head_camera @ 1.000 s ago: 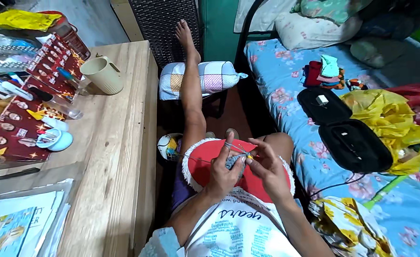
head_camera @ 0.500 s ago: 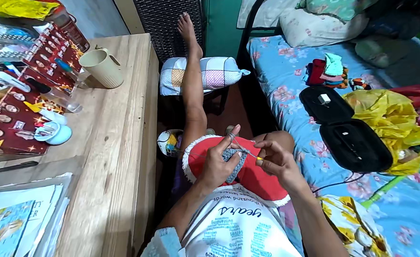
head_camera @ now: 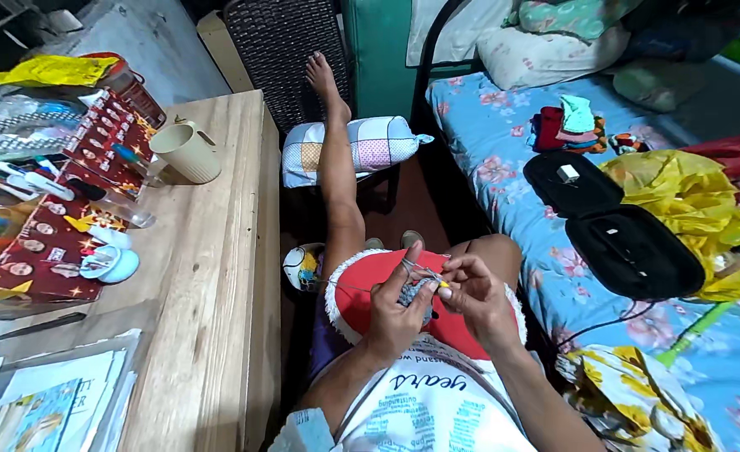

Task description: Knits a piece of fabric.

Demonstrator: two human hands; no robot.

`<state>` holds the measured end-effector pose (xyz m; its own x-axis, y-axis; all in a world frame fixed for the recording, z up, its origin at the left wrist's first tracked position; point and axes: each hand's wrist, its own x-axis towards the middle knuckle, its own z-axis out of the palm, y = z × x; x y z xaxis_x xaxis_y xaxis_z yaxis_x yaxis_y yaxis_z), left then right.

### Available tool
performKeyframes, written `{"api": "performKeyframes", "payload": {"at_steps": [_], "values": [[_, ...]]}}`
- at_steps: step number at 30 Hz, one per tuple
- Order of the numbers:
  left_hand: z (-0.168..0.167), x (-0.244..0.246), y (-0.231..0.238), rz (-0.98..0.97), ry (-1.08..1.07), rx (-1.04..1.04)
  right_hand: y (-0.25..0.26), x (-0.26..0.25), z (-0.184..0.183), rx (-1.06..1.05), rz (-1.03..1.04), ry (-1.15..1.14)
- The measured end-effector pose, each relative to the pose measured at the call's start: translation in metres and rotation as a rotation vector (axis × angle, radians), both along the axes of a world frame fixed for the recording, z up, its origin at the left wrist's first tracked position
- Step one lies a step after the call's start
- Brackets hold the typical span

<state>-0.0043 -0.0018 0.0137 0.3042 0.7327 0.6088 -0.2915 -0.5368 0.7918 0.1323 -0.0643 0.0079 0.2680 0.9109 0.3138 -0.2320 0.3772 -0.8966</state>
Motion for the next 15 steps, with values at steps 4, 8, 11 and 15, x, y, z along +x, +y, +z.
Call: {"api": "performKeyframes", "payload": {"at_steps": [4,8,11,15], "values": [[0.003,-0.004,0.002,-0.002,0.033,0.006,-0.001,-0.003,-0.017,0.230,-0.384,-0.583],[0.009,-0.012,0.009,-0.069,0.070,-0.047,-0.001,0.001,-0.017,0.307,-0.467,-0.806],[0.014,-0.021,0.019,-0.192,0.073,-0.136,-0.002,0.004,-0.016,0.328,-0.453,-0.862],[0.016,-0.031,0.034,-0.370,0.071,-0.319,-0.005,0.012,-0.017,0.323,-0.338,-0.841]]}}
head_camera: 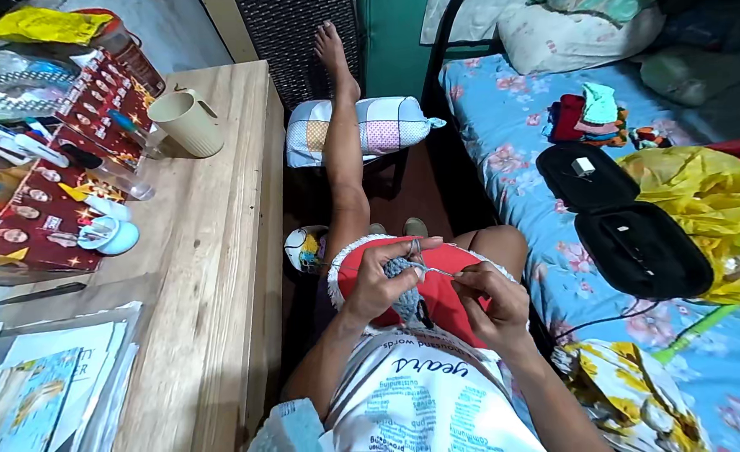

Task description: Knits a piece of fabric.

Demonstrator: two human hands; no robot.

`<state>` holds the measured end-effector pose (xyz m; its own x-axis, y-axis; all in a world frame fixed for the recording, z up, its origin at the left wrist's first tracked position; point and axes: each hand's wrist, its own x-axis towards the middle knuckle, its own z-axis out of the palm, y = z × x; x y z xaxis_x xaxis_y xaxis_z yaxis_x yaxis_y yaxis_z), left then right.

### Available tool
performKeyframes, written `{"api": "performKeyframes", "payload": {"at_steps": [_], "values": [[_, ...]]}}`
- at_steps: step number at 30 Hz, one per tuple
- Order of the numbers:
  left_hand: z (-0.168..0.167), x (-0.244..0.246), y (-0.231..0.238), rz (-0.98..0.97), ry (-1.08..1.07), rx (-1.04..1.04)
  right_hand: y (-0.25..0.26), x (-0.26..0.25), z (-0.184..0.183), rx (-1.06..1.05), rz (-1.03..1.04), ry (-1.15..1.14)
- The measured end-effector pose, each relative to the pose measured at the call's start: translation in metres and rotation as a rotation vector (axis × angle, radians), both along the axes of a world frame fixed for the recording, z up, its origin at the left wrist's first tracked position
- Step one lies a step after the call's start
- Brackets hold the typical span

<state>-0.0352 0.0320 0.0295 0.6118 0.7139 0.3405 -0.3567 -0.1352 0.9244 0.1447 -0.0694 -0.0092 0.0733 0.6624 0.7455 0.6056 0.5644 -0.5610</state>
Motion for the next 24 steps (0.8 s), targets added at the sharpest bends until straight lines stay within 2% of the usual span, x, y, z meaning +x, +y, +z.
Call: {"api": "performKeyframes", "payload": {"at_steps": [2,5,7,11,14,16,18,19,22,24], "values": [[-0.001,-0.002,0.004,-0.075,0.017,-0.059,-0.004,0.004,-0.001,-0.105,0.108,0.111],[-0.005,0.003,0.002,-0.069,0.037,0.000,-0.006,0.009,0.000,-0.253,0.203,0.292],[-0.010,0.009,-0.004,0.018,0.072,0.128,-0.006,0.009,0.004,-0.318,0.220,0.369],[-0.028,0.022,-0.015,0.274,0.167,0.522,-0.005,0.000,0.016,-0.483,0.151,0.464],[-0.046,0.033,-0.020,0.427,0.137,0.723,-0.003,-0.005,0.028,-0.602,0.159,0.618],[-0.046,0.035,-0.022,0.405,0.075,0.665,-0.001,-0.004,0.030,-0.649,0.282,0.876],[-0.036,0.032,-0.021,0.288,-0.011,0.483,-0.001,-0.002,0.023,-0.583,0.361,0.956],[-0.030,0.029,-0.021,0.230,-0.042,0.393,-0.003,-0.004,0.018,-0.500,0.333,0.887],[-0.016,0.021,-0.020,0.090,-0.080,0.151,-0.004,-0.006,0.001,-0.173,0.088,0.377],[-0.013,0.016,-0.016,0.007,-0.107,0.001,-0.003,-0.004,-0.002,-0.040,-0.023,0.116]]}}
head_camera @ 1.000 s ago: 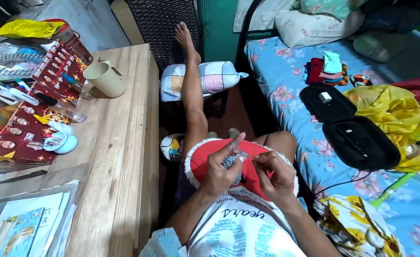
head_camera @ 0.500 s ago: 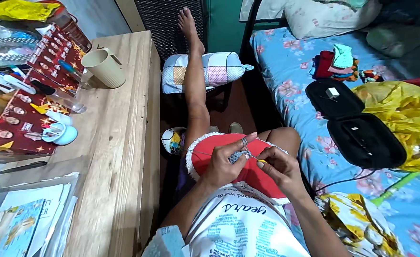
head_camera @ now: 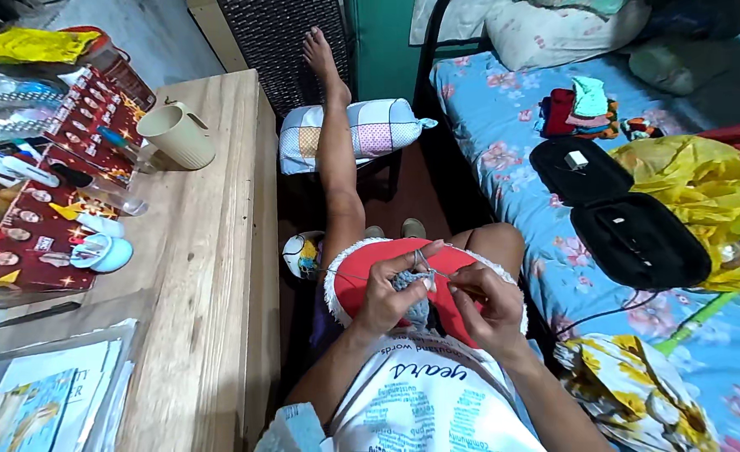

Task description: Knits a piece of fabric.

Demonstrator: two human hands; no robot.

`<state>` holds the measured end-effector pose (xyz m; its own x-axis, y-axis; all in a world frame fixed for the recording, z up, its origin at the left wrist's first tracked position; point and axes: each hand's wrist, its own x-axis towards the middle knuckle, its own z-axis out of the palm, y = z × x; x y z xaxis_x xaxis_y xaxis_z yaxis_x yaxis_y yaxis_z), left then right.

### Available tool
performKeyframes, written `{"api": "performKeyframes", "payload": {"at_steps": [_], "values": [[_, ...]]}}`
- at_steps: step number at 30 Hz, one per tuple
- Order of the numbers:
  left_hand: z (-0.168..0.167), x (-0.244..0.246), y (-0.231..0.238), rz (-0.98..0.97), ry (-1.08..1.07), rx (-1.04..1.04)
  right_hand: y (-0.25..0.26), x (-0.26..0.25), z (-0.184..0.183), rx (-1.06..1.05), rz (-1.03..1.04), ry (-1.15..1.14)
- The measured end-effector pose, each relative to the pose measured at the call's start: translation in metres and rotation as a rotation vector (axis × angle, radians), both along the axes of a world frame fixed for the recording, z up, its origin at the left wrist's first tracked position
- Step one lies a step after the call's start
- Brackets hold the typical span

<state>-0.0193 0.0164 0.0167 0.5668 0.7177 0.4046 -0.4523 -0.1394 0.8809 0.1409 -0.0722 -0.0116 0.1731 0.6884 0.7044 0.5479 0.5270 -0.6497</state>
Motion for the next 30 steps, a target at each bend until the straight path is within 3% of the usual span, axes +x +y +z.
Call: {"api": "performKeyframes", "payload": {"at_steps": [2,4,7,11,18,22,28,30], "values": [[0.001,-0.006,0.007,-0.090,-0.026,-0.139,-0.001,0.004,0.001,0.044,-0.040,-0.139],[0.001,-0.009,0.011,-0.166,-0.046,-0.265,-0.002,0.007,0.000,0.046,-0.009,-0.136],[-0.001,-0.011,0.014,-0.242,-0.013,-0.361,-0.005,0.011,-0.004,-0.091,0.140,0.152],[-0.009,0.000,0.010,-0.174,0.084,-0.270,-0.003,0.010,0.002,-0.364,0.297,0.525],[-0.022,0.013,0.004,-0.089,0.167,-0.288,0.004,-0.009,0.005,-0.405,0.148,0.722],[-0.021,0.018,0.002,-0.026,0.213,-0.236,0.007,0.002,0.003,-0.458,0.187,0.674],[-0.008,0.022,-0.011,0.007,0.208,-0.138,-0.009,0.033,0.029,-0.577,0.271,0.288],[-0.006,0.023,-0.016,-0.011,0.195,-0.135,-0.017,0.035,0.033,-0.565,0.264,0.275]]}}
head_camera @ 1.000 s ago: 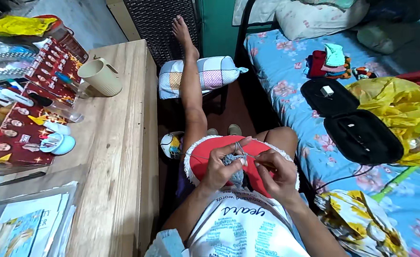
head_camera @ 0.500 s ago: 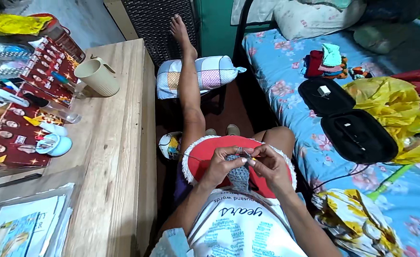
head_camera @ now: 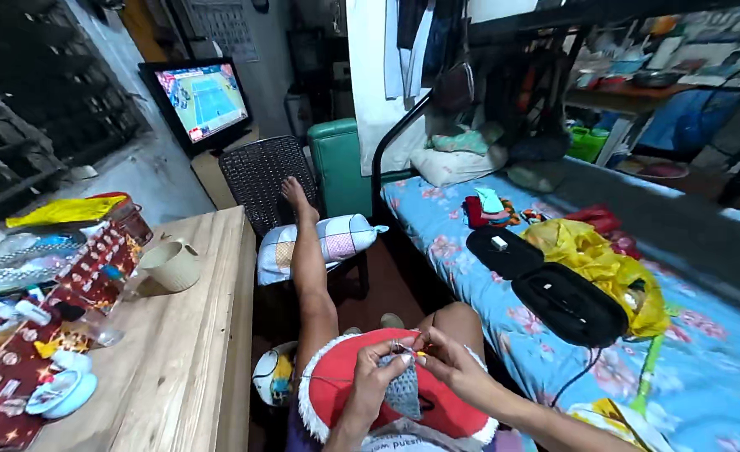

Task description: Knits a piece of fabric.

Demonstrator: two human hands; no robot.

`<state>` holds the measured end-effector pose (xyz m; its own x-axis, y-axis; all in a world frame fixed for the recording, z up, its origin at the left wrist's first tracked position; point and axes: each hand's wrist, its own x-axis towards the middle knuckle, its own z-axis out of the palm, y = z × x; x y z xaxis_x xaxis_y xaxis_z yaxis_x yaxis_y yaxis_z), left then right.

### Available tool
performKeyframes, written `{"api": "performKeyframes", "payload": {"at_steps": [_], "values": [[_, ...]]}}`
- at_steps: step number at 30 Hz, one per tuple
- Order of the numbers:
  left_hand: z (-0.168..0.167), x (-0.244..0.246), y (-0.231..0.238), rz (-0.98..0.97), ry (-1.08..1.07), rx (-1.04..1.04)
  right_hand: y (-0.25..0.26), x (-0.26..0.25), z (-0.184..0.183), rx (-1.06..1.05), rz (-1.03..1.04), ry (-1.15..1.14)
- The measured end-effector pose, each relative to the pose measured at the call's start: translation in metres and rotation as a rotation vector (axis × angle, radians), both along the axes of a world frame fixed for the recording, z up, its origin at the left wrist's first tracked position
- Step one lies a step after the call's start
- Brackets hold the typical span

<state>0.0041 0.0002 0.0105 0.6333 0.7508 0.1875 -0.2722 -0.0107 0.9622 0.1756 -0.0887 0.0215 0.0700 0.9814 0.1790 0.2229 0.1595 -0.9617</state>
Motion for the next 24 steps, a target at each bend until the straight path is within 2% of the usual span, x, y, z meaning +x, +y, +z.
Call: {"api": "performKeyframes", "payload": {"at_steps": [2,6,10,13,15,17,19,21,23,24], "values": [[-0.001,0.004,-0.004,-0.003,-0.026,0.007,-0.005,-0.006,-0.001,0.007,-0.046,0.117],[-0.008,0.004,-0.006,0.023,-0.023,0.026,-0.008,-0.038,-0.020,0.043,-0.255,0.491],[-0.015,-0.001,0.004,-0.009,-0.006,-0.051,0.009,-0.053,-0.041,0.124,-0.363,0.555],[-0.011,-0.012,0.022,-0.106,0.017,-0.141,0.016,-0.042,-0.050,0.249,-0.281,0.304],[-0.007,-0.018,0.033,-0.112,0.048,-0.105,0.015,-0.028,-0.053,0.357,-0.260,-0.068],[-0.001,-0.025,0.044,-0.098,0.131,0.031,0.012,-0.019,-0.048,0.412,-0.313,-0.486],[0.006,-0.036,0.053,-0.150,0.304,0.267,0.010,-0.019,-0.043,0.380,-0.387,-0.644],[0.014,-0.049,0.059,-0.237,0.590,0.501,0.010,-0.020,-0.042,0.325,-0.433,-0.467],[0.018,-0.058,0.064,-0.302,0.809,0.600,0.011,-0.022,-0.036,0.225,-0.402,-0.046],[0.017,-0.062,0.066,-0.298,0.810,0.618,0.013,-0.022,-0.033,0.179,-0.382,0.141]]}}
